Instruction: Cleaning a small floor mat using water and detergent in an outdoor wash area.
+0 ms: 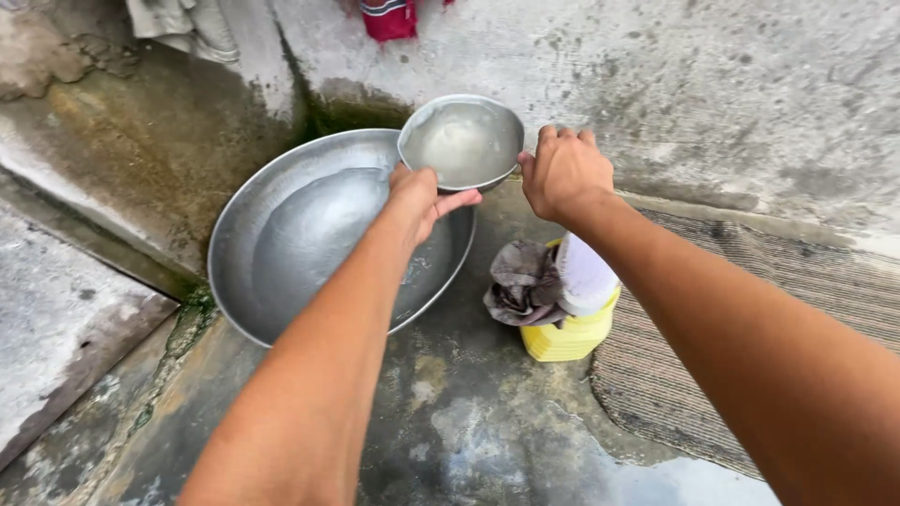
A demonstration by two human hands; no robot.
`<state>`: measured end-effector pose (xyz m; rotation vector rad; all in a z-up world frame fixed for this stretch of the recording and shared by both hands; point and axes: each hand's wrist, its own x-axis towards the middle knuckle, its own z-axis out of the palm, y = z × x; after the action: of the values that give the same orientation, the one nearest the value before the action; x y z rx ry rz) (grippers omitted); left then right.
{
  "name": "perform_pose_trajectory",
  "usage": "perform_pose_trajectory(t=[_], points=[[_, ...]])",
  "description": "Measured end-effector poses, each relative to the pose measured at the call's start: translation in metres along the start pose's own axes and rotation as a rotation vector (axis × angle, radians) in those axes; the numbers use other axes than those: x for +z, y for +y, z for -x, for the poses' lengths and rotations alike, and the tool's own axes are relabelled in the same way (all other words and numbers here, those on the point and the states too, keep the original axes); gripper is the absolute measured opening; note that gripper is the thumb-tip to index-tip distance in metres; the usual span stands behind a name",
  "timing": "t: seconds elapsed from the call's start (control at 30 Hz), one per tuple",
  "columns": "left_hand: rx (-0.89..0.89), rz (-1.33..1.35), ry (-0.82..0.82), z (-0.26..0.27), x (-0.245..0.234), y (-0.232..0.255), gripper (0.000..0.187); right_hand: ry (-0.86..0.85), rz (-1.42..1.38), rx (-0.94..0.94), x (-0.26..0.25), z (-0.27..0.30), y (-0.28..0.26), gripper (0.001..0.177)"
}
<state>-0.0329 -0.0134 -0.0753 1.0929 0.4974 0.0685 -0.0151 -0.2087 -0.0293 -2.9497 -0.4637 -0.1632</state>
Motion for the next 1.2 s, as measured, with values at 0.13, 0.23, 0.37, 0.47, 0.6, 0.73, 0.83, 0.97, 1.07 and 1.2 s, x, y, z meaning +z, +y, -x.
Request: perform_pose_trajectory(t=[0.13, 0.23, 0.37, 0.47, 0.6, 0.73, 0.83, 0.97, 1.07, 1.2], points=[[0.013, -0.066, -0.202, -0.006, 0.024, 0.005, 0.053, -0.108, -0.008, 0.085, -0.037, -0.007, 0.041, 0.06], [0.054, -0.203, -0.399, -0.004, 0.057, 0.006, 0.053, -0.295, 0.01, 0.236, -0.073, -0.008, 0.087, 0.076], [-0.019, -0.176, -0.385, 0.021, 0.108, -0.001, 0.051, -0.432, -0.447, 0.483, -0.086, 0.009, 0.144, 0.077], [-0.033, -0.163, -0.429, 0.03, 0.157, -0.021, 0.051, -0.45, -0.82, 0.597, -0.099, 0.033, 0.179, 0.076], [-0.041, -0.18, -0.466, 0.058, 0.217, -0.046, 0.051, -0.407, -1.322, 0.661, -0.117, 0.064, 0.208, 0.076], [-0.065, -0.231, -0.547, 0.069, 0.257, -0.072, 0.052, -0.392, -1.428, 0.67, -0.065, 0.051, 0.285, 0.06], [-0.114, -0.229, -0.522, 0.081, 0.287, -0.094, 0.053, -0.352, -1.472, 0.74, -0.044, 0.062, 0.32, 0.043], [-0.255, -0.265, -0.64, 0.1, 0.324, -0.111, 0.058, -0.14, -1.493, 0.853, -0.043, 0.098, 0.354, 0.041], [-0.42, -0.315, -0.668, 0.091, 0.336, -0.135, 0.066, -0.029, -1.529, 0.954, -0.026, 0.12, 0.375, 0.046], [-0.329, -0.503, -0.695, 0.096, 0.362, -0.152, 0.066, 0.115, -1.58, 1.057, -0.032, 0.144, 0.375, 0.059]])
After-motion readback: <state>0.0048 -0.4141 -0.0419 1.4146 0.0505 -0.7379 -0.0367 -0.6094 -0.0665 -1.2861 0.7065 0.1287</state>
